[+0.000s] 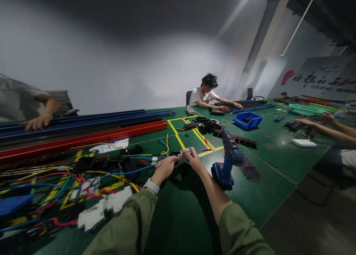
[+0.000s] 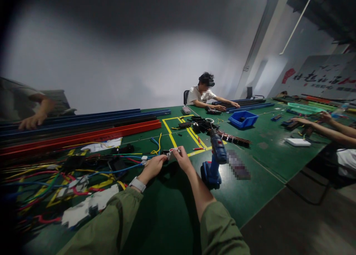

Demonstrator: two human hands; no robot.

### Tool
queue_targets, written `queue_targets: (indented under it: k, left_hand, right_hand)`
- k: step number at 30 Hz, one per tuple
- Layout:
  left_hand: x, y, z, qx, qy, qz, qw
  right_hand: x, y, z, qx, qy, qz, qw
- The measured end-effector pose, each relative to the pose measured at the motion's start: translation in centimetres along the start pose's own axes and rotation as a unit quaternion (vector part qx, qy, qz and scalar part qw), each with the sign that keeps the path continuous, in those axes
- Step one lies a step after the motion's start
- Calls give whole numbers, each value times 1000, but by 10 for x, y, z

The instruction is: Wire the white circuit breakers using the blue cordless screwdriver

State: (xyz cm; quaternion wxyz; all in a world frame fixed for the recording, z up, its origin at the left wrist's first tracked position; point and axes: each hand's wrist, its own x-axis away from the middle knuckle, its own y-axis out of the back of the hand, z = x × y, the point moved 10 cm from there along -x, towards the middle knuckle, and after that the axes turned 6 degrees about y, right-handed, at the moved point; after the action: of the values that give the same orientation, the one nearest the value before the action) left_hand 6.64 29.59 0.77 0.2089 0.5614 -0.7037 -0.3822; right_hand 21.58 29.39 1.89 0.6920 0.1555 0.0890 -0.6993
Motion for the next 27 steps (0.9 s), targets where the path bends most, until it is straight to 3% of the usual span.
queue_targets:
  k: [7, 12, 17, 20, 23, 24, 25, 27]
  left_hand:
    - [1, -1, 2, 31, 2, 17, 999]
    - [6, 2, -11, 57, -37, 24, 997]
    - [7, 6, -15, 65, -29, 3, 997]
    - [7, 6, -17, 73, -30, -2, 997]
    - [4, 2, -12, 81, -12, 2, 997]
    - [3, 0, -9, 87, -5, 7, 996]
    - [1, -2, -8, 95, 0, 15, 995]
    - [-3, -4, -5, 114, 6, 27, 993]
  right_hand:
    - [2, -8, 11, 20, 30, 14, 999]
    - [6, -8, 15, 31, 37, 13, 999]
    - [10, -10, 22, 98, 56, 37, 993]
    - [18, 5, 43, 231, 87, -28, 969]
    - [43, 16, 80, 354, 133, -127, 917]
    - [53, 9, 89, 371, 142, -112, 911]
    - [62, -10, 93, 379, 153, -44, 911]
    - [89, -59, 93, 384, 174, 146, 895]
